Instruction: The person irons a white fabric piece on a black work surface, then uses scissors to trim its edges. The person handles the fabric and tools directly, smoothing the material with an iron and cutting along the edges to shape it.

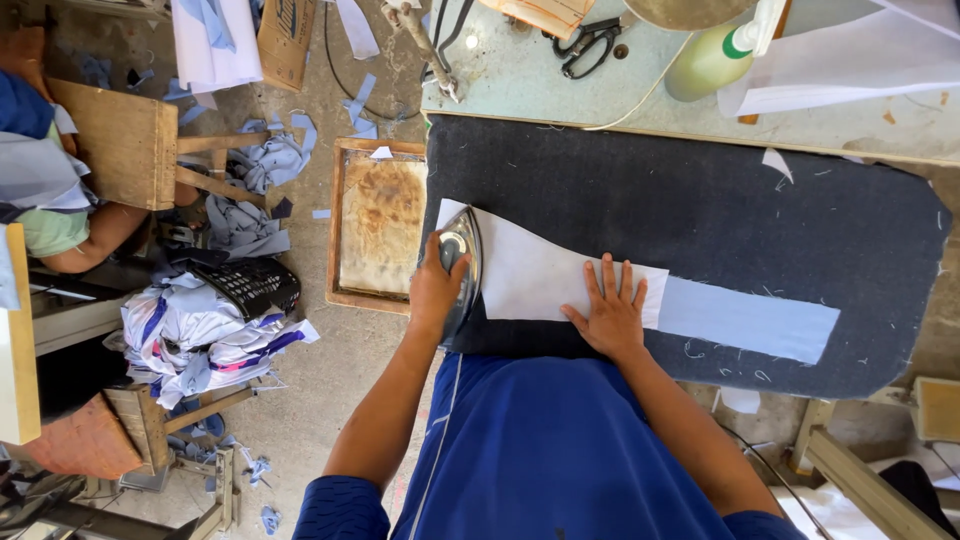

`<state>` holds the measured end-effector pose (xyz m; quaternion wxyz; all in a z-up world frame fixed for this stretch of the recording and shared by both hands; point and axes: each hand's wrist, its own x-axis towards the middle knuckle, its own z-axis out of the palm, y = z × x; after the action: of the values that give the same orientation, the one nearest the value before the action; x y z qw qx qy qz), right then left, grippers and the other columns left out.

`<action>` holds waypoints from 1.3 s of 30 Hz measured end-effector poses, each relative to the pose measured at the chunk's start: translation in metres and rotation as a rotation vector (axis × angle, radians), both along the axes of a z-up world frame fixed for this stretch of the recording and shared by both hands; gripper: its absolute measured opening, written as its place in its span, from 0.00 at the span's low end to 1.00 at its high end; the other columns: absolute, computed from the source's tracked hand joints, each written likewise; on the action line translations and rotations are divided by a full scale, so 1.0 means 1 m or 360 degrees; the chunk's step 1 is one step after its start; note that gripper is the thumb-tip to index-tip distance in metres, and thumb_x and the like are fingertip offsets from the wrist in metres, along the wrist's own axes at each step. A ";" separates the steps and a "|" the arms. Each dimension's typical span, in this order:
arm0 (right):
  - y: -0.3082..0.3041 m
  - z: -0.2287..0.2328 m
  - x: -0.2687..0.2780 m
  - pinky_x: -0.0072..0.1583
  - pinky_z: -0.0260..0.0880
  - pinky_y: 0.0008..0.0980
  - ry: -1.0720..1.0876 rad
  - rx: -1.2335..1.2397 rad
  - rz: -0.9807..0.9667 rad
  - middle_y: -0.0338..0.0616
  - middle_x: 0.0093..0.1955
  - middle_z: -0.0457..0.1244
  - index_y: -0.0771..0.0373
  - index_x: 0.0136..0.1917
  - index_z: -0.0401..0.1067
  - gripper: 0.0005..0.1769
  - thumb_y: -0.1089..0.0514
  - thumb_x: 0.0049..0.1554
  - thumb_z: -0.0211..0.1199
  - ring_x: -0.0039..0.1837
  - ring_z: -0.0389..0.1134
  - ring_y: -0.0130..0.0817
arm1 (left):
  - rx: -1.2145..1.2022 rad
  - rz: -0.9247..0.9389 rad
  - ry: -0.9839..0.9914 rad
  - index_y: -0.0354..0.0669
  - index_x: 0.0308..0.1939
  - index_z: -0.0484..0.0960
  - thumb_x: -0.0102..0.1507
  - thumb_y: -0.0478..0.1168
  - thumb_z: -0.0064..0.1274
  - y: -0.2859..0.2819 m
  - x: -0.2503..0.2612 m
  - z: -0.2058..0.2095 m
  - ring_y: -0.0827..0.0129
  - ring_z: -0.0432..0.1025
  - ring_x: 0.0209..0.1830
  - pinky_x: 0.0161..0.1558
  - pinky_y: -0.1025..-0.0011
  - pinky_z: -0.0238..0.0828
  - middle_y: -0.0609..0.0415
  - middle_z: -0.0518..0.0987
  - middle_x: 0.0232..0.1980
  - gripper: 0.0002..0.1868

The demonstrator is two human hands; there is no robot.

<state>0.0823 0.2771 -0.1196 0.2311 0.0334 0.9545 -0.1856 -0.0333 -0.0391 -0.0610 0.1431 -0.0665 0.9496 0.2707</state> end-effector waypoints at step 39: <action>0.001 0.024 -0.003 0.79 0.17 0.74 -0.0049 -0.0069 0.0071 0.51 0.92 0.21 0.49 0.90 0.33 0.54 0.21 0.64 0.43 0.88 0.20 0.66 | -0.0103 0.0108 -0.0154 0.58 0.78 0.63 0.67 0.70 0.52 0.061 0.002 0.038 0.34 0.80 0.51 0.53 0.40 0.77 0.32 0.84 0.52 0.41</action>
<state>0.0795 0.2782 -0.0960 0.2506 0.0100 0.9470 -0.2006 -0.0317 0.0218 -0.0226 0.1774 -0.1162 0.9471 0.2411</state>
